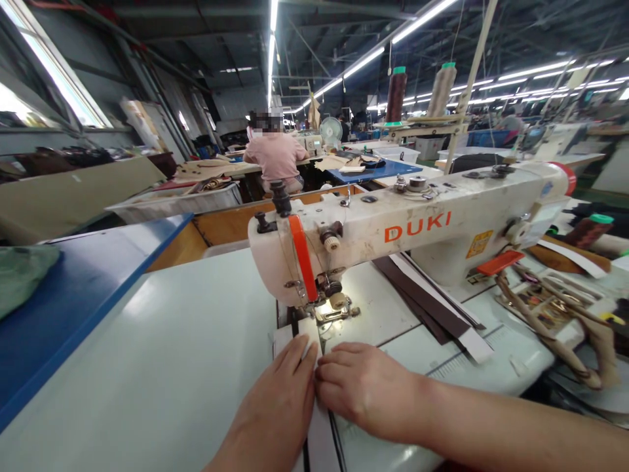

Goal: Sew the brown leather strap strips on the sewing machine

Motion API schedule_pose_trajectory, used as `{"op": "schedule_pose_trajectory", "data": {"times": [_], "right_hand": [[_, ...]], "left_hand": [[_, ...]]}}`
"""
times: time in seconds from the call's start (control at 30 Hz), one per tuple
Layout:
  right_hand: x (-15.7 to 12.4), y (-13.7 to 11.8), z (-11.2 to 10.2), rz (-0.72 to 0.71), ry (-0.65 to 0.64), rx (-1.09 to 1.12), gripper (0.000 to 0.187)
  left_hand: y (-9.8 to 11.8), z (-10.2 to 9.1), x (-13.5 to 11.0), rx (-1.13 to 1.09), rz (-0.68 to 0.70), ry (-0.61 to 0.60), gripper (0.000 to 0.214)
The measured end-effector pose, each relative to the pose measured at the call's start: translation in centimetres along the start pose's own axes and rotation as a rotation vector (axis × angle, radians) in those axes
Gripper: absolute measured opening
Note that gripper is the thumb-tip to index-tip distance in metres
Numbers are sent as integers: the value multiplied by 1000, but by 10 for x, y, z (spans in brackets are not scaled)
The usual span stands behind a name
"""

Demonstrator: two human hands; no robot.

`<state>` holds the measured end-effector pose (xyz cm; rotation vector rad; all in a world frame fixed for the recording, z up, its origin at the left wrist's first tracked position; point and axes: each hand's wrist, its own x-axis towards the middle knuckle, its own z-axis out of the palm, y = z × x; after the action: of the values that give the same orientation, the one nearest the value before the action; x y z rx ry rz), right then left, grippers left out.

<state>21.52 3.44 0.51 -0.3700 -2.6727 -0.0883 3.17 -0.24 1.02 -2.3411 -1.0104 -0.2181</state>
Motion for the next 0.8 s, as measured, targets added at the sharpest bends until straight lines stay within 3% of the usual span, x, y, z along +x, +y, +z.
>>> {"op": "schedule_pose_trajectory", "data": {"times": [0.2, 0.8], "right_hand": [[5, 11, -3, 5, -52, -3, 19], [3, 17, 3, 31, -31, 25, 25]], "left_hand": [[-4, 3, 13, -19, -52, 74, 38], [-10, 18, 6, -192, -118, -1, 39]]}}
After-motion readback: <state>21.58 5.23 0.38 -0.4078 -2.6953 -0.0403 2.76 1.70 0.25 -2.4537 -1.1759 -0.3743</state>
